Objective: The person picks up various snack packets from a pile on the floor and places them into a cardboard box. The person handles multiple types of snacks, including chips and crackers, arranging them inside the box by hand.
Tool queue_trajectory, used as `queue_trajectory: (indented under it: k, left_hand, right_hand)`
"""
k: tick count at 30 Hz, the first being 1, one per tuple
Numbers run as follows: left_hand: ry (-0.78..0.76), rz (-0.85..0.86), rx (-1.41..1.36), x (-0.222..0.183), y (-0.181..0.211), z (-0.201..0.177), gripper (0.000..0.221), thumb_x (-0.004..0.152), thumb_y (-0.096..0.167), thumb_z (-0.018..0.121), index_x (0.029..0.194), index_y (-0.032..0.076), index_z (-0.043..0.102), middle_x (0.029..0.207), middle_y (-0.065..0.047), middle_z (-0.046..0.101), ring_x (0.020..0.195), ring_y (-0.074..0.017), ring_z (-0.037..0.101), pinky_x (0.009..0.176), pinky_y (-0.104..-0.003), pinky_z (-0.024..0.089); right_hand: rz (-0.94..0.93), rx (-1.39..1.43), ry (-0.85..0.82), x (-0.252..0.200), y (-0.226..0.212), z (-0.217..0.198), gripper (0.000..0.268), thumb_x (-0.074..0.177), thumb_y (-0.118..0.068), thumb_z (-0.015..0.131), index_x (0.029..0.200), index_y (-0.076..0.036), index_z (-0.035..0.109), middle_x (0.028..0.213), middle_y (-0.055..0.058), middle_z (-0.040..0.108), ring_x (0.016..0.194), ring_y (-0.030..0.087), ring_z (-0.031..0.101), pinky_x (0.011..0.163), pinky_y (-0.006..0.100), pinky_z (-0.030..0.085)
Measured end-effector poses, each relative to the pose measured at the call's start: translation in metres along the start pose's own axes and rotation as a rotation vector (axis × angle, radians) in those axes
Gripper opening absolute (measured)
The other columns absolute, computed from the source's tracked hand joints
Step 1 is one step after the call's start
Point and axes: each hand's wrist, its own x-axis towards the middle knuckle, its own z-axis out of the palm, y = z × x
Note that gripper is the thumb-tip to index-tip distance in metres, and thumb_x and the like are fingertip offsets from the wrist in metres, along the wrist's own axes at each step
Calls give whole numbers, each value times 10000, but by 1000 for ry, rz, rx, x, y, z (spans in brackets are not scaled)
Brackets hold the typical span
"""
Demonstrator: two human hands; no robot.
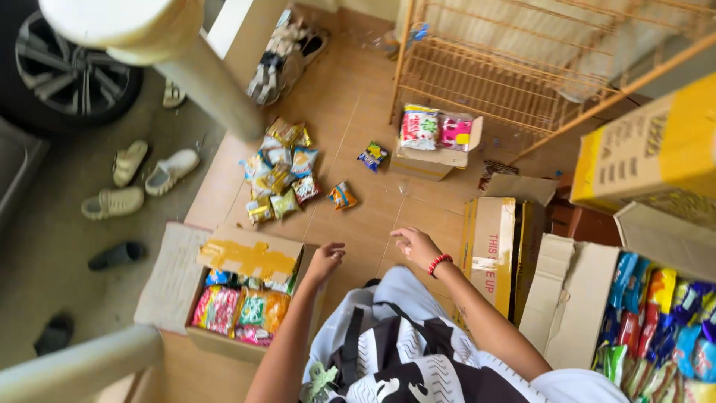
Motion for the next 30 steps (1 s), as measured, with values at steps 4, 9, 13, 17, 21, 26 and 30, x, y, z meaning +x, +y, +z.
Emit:
queue_trajectory:
  k: [4, 9, 13, 17, 21, 26, 30]
  left_hand:
    - [51, -75, -57, 6, 3, -16, 395, 940, 44, 546, 1321, -14, 630, 1180, -177, 736, 982, -201, 684, 839, -317, 554]
    - [88, -111, -107, 59, 14, -44, 378, 950, 35, 556, 1319, -18, 620, 1149, -168, 735, 983, -201, 687, 843, -310, 558]
    - [160, -103, -161, 121, -18, -64, 374, 944, 37, 567, 1309, -23, 621, 1118, -161, 740, 979, -201, 706, 834, -314, 576]
    - [242, -135, -211, 164, -50, -73, 369, 942, 29, 565, 1300, -38, 627, 1074, -155, 746, 995, -195, 721, 849, -320, 583]
    - [292, -151, -160, 199, -94, -88, 347, 962, 27, 566, 1293, -49, 633, 1051, -153, 761, 979, -195, 717, 869, -319, 569]
    - [310, -286, -340, 246, -162, -115, 334, 979, 41, 539, 1292, -46, 615, 1050, -143, 746, 912, -205, 712, 836, -327, 590]
    - [353, -414, -319, 298, -216, -144, 343, 981, 56, 512, 1296, -28, 618, 1067, -110, 744, 882, -194, 702, 807, -318, 587]
  right_hand:
    - [-124, -40, -50, 55, -5, 1, 281, 952, -123, 642, 1226, -86, 690, 1168, 121, 712, 1028, 229, 731, 863, 353, 588]
    - [-36, -89, -131, 131, -23, -21, 281, 968, -140, 634, 1240, -101, 693, 1062, 115, 757, 955, 213, 746, 836, 345, 583]
    - [23, -100, -182, 214, -7, -34, 302, 969, -141, 630, 1265, -111, 681, 1040, 97, 772, 949, 188, 739, 827, 339, 581]
    - [34, -61, -217, 277, 41, -22, 252, 969, -144, 636, 1205, -88, 703, 1029, 87, 780, 935, 166, 730, 838, 323, 571]
    - [126, -90, -260, 341, 92, 6, 236, 961, -134, 627, 1171, -71, 715, 1029, 82, 778, 947, 159, 722, 860, 314, 563]
    - [376, -77, -319, 418, 195, 75, 246, 961, -123, 606, 1173, -72, 721, 1005, 69, 776, 918, 144, 722, 833, 304, 570]
    - [495, -134, -342, 479, 269, 149, 315, 892, -5, 589, 1177, -56, 714, 890, 89, 766, 812, 150, 701, 771, 304, 566]
